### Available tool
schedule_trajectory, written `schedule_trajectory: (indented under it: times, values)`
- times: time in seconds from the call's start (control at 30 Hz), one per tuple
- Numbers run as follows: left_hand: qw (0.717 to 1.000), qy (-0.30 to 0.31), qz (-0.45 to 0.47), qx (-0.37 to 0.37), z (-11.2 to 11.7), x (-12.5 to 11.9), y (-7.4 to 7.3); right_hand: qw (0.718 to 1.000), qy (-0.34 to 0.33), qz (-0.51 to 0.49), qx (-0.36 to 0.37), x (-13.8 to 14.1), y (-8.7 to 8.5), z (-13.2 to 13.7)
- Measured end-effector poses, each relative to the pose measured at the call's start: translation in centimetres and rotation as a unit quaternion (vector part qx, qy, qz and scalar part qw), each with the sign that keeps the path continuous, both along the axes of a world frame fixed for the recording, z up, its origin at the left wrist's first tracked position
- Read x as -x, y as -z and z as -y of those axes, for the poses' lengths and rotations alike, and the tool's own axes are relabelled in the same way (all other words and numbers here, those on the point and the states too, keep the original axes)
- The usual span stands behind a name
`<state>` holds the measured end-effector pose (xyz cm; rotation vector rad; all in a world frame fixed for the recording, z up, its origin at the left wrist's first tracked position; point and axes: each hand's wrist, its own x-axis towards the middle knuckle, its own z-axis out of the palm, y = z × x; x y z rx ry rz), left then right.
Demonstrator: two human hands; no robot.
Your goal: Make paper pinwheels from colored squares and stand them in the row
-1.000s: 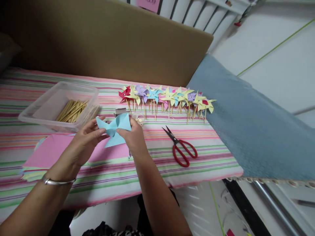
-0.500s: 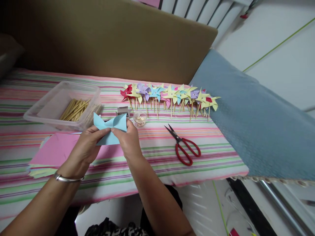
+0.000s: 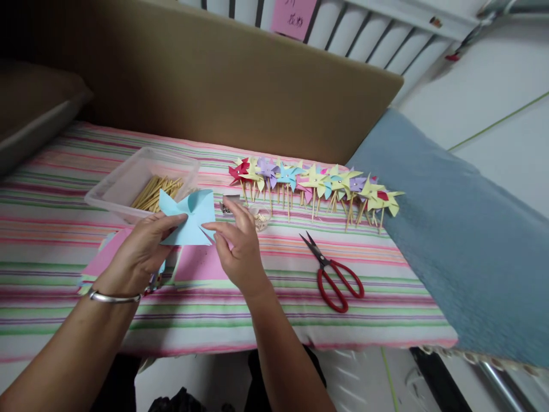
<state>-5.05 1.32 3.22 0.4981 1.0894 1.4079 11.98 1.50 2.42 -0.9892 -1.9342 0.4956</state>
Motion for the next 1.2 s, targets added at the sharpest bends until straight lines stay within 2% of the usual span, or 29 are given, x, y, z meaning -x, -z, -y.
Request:
schedule_trajectory:
  times: [0.13,0.33,0.5,0.73,1.2]
  values:
    - [1.0,-0.004,-0.008,0.004,0.2,0.2,-0.3,0.999,-0.019,0.026,0.002,0.1,0.2,-0.1]
    - [1.0,0.011,-0.011,-0.006,0.2,-0.2,0.3,0.998,-0.024,0.002,0.053,0.4,0.3,-0.2]
    - [0.999,0.045,-0.022,-0.003,0.2,-1.0,1.2,0.988,0.002,-0.057,0.142,0.6,0.7,-0.3]
    - [0.997,0.069,-0.033,0.011,0.1,-2.0,2.4,0.983,0.049,-0.089,0.154,1.0,0.6,-0.4]
    - [0.997,0.075,0.005,0.027,0.4,-2.5,1.6,0.975,0.102,-0.061,0.185,0.9,0.8,-0.3]
